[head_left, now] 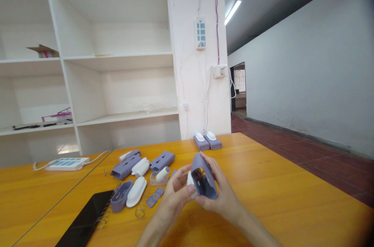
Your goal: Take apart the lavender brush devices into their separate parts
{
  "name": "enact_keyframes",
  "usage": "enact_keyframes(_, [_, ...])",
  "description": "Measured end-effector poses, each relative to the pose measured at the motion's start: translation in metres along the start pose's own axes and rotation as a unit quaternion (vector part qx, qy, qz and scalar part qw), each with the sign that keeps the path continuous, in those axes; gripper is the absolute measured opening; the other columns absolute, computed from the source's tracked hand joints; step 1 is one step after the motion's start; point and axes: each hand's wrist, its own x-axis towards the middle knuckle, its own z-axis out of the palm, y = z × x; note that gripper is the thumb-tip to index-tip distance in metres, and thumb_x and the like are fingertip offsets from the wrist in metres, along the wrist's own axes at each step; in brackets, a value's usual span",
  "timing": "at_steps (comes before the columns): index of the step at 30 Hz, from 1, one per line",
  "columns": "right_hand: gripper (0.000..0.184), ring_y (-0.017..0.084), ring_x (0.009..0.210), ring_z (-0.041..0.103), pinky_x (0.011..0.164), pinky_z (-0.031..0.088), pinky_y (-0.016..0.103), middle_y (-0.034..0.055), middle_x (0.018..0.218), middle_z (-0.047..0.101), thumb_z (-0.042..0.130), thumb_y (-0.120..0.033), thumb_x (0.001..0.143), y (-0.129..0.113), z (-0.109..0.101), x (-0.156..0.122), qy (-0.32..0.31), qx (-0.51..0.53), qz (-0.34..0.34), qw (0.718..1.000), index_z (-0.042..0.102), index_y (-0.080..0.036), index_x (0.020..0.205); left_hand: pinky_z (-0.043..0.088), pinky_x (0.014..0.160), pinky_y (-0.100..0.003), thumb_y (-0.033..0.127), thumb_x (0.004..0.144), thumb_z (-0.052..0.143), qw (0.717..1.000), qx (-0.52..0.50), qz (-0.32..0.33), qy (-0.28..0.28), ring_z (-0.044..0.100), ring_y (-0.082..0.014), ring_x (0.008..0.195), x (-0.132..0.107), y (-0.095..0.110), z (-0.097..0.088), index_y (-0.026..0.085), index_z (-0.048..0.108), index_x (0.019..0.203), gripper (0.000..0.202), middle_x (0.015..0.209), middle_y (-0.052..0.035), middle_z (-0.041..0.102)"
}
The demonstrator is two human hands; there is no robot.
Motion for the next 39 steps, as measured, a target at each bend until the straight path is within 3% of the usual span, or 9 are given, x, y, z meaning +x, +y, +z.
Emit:
enact_keyframes(16, [0.093, 0.034, 0.140, 0.042, 0.117, 0.036, 0.049, 0.0105, 0.151, 0.042, 0.080, -0.040, 0.073, -0.001, 0.002, 0.000, -0.003, 0.003, -0.012, 1.000, 0.035, -0.029, 0.153, 0.051, 0.096, -0.045, 0.038, 0.076, 0.083, 1.000, -0.019, 0.003, 0.016, 0.063, -0.0340, 0.119, 0.001, -0.001, 0.000, 0.022, 0.067, 0.123, 0.053, 0.127, -0.0136, 0.065])
enact_keyframes(32, [0.093, 0.034, 0.130, 0.054, 0.111, 0.044, 0.046, 0.0117, 0.145, 0.052, 0.082, -0.040, 0.073, -0.001, 0.005, -0.001, 0.015, 0.067, 0.017, 0.998, 0.035, -0.027, 0.151, 0.050, 0.100, -0.046, 0.034, 0.085, 0.075, 0.999, -0.044, 0.003, -0.006, 0.059, -0.0342, 0.124, -0.002, -0.002, -0.004, 0.018, 0.064, 0.126, 0.045, 0.132, -0.0154, 0.064])
enact_keyframes(36, [0.080, 0.032, 0.126, 0.056, 0.105, 0.048, 0.043, 0.0115, 0.144, 0.054, 0.079, -0.047, 0.076, 0.002, 0.003, 0.004, 0.071, 0.116, 0.087, 0.987, 0.046, -0.025, 0.145, 0.051, 0.101, -0.050, 0.039, 0.090, 0.066, 0.992, -0.124, -0.004, 0.014, 0.061, -0.0341, 0.122, -0.003, 0.010, 0.001, 0.018, 0.066, 0.122, 0.038, 0.126, -0.0139, 0.068])
enact_keyframes(39, [0.067, 0.032, 0.110, 0.063, 0.083, 0.058, 0.041, 0.0140, 0.129, 0.064, 0.070, -0.061, 0.080, 0.005, 0.002, 0.011, 0.132, 0.216, 0.213, 0.944, 0.056, -0.020, 0.132, 0.053, 0.099, -0.048, 0.042, 0.092, 0.060, 0.980, -0.186, -0.030, 0.059, 0.067, -0.0332, 0.115, -0.002, 0.020, 0.002, 0.013, 0.065, 0.120, 0.040, 0.120, -0.0158, 0.071])
